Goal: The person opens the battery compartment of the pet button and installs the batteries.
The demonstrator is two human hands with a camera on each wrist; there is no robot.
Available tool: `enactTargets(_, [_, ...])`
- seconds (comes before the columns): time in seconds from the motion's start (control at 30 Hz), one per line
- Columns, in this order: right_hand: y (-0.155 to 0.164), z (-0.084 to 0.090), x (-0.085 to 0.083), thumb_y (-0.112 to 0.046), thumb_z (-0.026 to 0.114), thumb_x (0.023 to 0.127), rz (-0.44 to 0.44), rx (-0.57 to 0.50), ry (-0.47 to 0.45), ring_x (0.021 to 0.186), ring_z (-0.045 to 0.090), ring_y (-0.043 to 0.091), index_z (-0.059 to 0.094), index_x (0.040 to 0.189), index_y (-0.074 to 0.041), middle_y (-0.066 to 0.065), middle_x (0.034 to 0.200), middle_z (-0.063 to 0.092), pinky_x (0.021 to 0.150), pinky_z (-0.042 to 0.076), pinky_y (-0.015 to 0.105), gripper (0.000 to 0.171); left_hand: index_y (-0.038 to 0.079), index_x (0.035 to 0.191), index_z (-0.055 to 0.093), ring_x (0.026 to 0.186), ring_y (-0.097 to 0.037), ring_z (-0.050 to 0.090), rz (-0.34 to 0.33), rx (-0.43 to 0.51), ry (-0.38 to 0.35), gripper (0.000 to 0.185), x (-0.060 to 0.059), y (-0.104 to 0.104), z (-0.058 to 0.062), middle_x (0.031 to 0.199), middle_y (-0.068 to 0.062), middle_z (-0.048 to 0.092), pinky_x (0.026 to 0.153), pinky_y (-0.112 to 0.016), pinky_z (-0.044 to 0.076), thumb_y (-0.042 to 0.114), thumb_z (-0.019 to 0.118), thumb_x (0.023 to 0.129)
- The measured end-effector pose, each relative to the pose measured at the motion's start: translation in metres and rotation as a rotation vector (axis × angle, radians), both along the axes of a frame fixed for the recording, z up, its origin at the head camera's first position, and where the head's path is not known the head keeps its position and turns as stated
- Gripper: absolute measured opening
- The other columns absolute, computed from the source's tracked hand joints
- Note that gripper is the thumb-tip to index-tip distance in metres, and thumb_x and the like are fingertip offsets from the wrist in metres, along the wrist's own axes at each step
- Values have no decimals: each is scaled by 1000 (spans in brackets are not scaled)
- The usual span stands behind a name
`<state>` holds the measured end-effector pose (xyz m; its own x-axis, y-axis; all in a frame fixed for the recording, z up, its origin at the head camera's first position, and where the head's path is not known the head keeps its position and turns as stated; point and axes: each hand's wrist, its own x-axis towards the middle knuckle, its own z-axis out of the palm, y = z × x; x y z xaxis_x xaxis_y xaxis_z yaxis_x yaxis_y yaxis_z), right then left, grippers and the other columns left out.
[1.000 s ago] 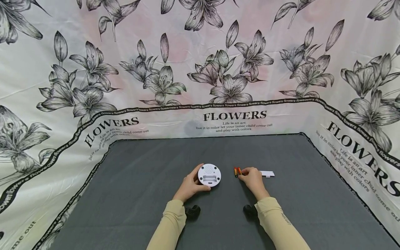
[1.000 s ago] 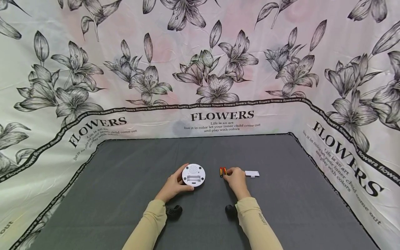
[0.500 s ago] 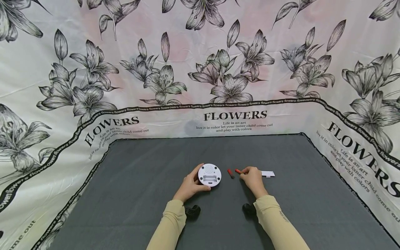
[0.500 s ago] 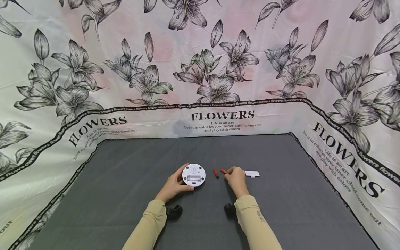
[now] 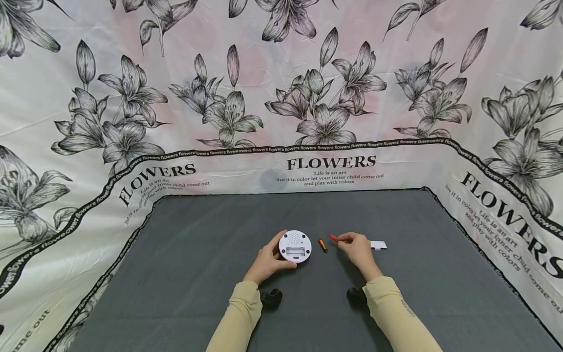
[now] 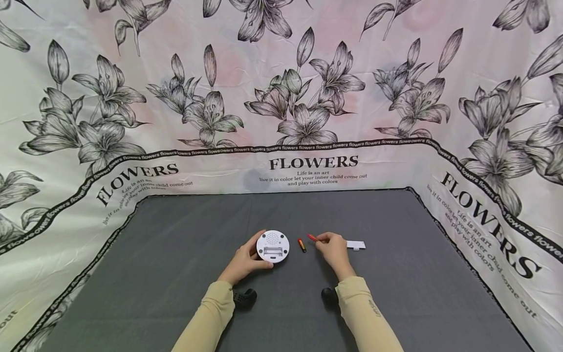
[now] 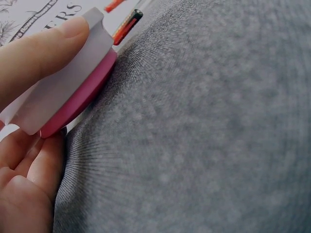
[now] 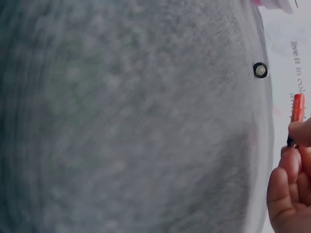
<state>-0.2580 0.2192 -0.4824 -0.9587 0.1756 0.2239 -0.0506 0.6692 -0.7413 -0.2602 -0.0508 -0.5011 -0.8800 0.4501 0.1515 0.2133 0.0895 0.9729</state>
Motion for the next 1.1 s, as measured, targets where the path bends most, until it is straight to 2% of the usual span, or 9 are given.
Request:
enactTargets(0.2, [-14,12,0,-4,69,77,75,-7,47,65,56,15,72,88,-1,4,76,66,55,43,27,11,17,147,28,121,-19,45,7,-6,18,96,-3,0,-5,141,-9,38,91,-30,44,7,82,69])
enactTargets(0.33, [-25,18,1,-4,71,78,117,-30,41,66,58,15,72,89,-3,4,77,66,56,45,27,11,17,147,28,122,-21,44,-4,-7,8,93,6,-2,11,140,-11,39,92,-32,43,2,80,71])
enactTargets(0.43, [-32,21,2,-3,71,78,152,-48,35,66,57,15,72,89,-3,3,76,66,56,44,27,11,17,147,27,123,-20,43,-3,-20,4,93,8,-2,15,140,-10,39,93,-32,43,3,80,71])
enactTargets(0.73, [-48,19,6,-3,72,78,285,-18,42,64,51,11,72,86,-8,-3,75,62,55,43,25,9,17,147,26,123,-17,42,3,-39,16,93,5,-2,14,140,-9,40,94,-33,41,5,80,72])
enactTargets(1.1, [-64,16,8,0,73,76,393,35,78,66,54,10,71,83,-6,-3,76,60,57,47,24,10,11,147,27,121,-20,45,0,-38,33,91,7,-3,17,137,-14,42,93,-34,42,5,79,73])
